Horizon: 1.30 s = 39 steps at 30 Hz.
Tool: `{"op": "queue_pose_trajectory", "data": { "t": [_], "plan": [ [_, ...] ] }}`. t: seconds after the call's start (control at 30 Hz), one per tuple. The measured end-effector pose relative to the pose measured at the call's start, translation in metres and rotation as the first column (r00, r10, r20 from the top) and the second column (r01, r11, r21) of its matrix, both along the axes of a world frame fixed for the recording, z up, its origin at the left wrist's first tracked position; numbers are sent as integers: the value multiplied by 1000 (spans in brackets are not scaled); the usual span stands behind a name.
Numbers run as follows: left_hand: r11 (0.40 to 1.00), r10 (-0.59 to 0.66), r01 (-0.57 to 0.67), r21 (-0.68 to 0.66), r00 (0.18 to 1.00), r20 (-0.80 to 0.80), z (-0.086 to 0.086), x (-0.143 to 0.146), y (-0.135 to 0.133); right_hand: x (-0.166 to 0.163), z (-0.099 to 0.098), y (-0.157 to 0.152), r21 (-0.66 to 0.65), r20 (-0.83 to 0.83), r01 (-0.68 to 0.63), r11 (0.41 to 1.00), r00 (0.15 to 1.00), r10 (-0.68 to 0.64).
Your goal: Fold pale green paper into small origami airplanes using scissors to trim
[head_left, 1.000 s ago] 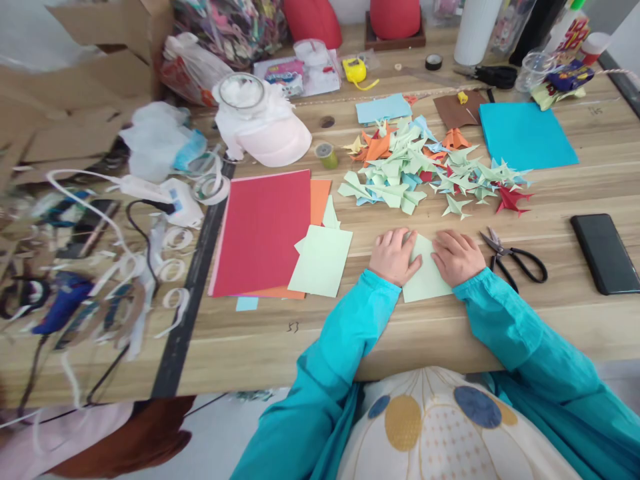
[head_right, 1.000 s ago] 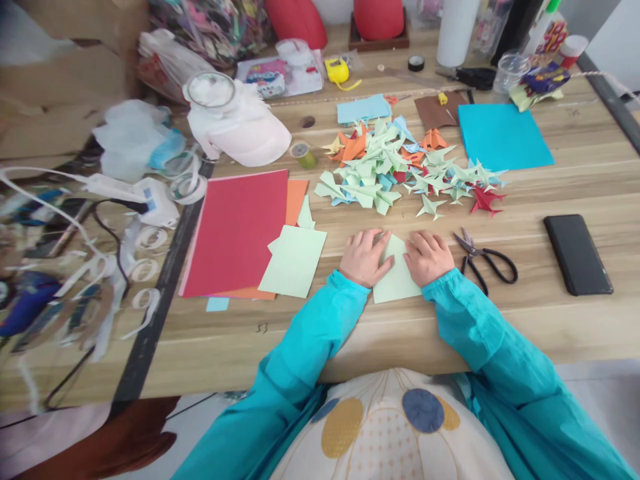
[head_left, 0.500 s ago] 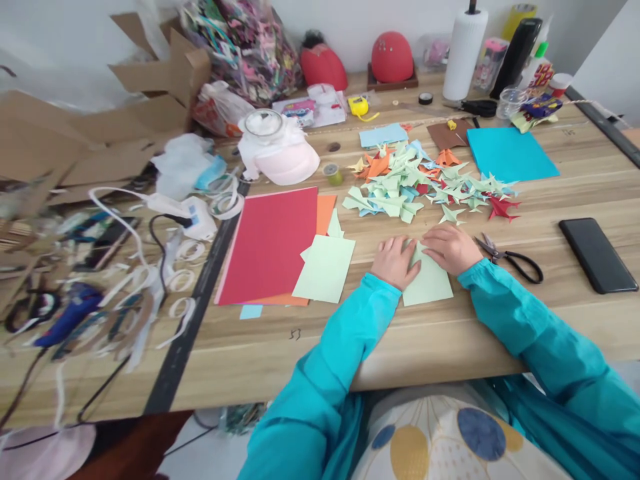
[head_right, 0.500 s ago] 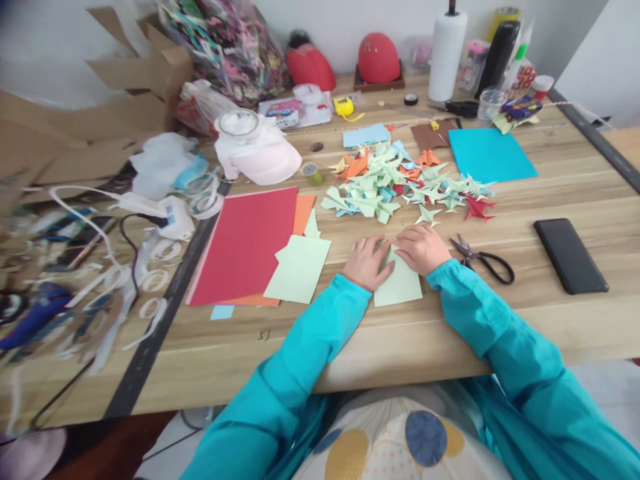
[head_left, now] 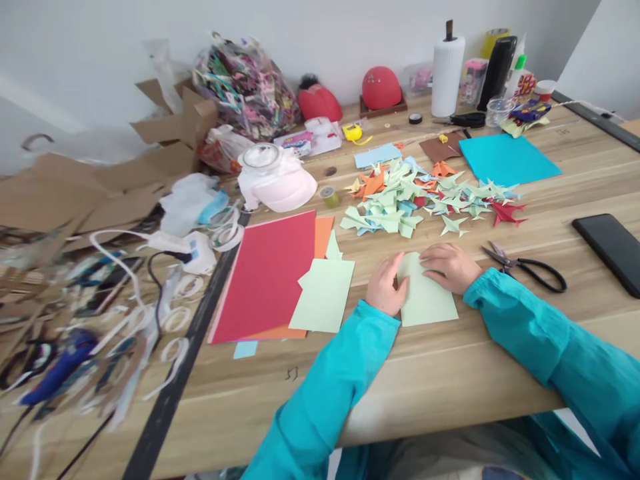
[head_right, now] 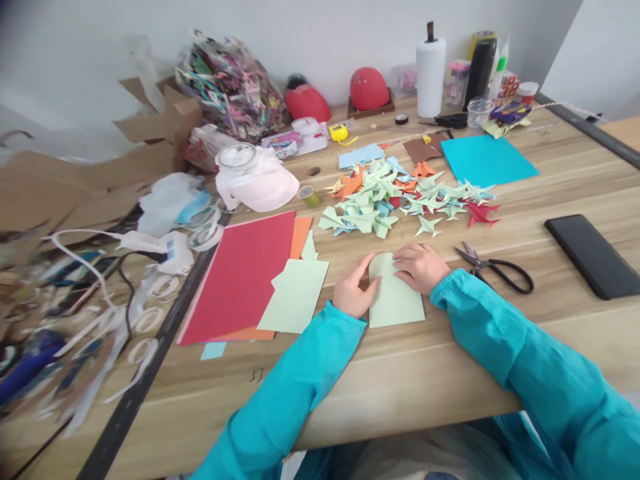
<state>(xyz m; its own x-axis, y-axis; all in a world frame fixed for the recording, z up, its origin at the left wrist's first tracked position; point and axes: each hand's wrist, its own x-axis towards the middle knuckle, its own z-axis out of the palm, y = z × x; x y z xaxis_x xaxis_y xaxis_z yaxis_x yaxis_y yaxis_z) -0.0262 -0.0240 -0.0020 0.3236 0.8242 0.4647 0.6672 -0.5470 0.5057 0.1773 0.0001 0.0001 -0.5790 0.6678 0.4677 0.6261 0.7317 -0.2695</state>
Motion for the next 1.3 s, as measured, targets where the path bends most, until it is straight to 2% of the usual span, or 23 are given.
{"op": "queue_pose_trajectory", "data": {
  "t": [0.07,0.23,0.33,0.5,0.77,0.97,1.1,1.3],
  "plan": [
    [997,-55,56,49,998,-32,1,1,-2,0,0,0,-7,-4,4,1000,1000,-4],
    [963,-202,237,131,951,-234,2,5,-6,-2,-2,1,-8,-22,26,1000,999,-26],
    [953,-216,266,143,931,-292,3,6,-7,-2,-3,2,-2,-31,25,1000,999,-25],
    [942,-234,288,174,932,-278,3,7,-8,-1,-2,3,-45,-4,35,998,999,-35],
    [914,-250,301,270,945,-209,1,8,-8,-4,4,0,-45,161,50,998,986,-42],
    [961,-79,102,256,992,-99,2,9,-10,-4,7,-1,-20,261,50,999,964,-43],
    [955,-132,161,248,983,-131,3,9,-9,-4,9,-2,-18,287,57,998,957,-49],
    [945,-130,165,283,982,-138,5,11,-8,-8,16,-4,-46,331,100,994,940,-79]
  ]
}}
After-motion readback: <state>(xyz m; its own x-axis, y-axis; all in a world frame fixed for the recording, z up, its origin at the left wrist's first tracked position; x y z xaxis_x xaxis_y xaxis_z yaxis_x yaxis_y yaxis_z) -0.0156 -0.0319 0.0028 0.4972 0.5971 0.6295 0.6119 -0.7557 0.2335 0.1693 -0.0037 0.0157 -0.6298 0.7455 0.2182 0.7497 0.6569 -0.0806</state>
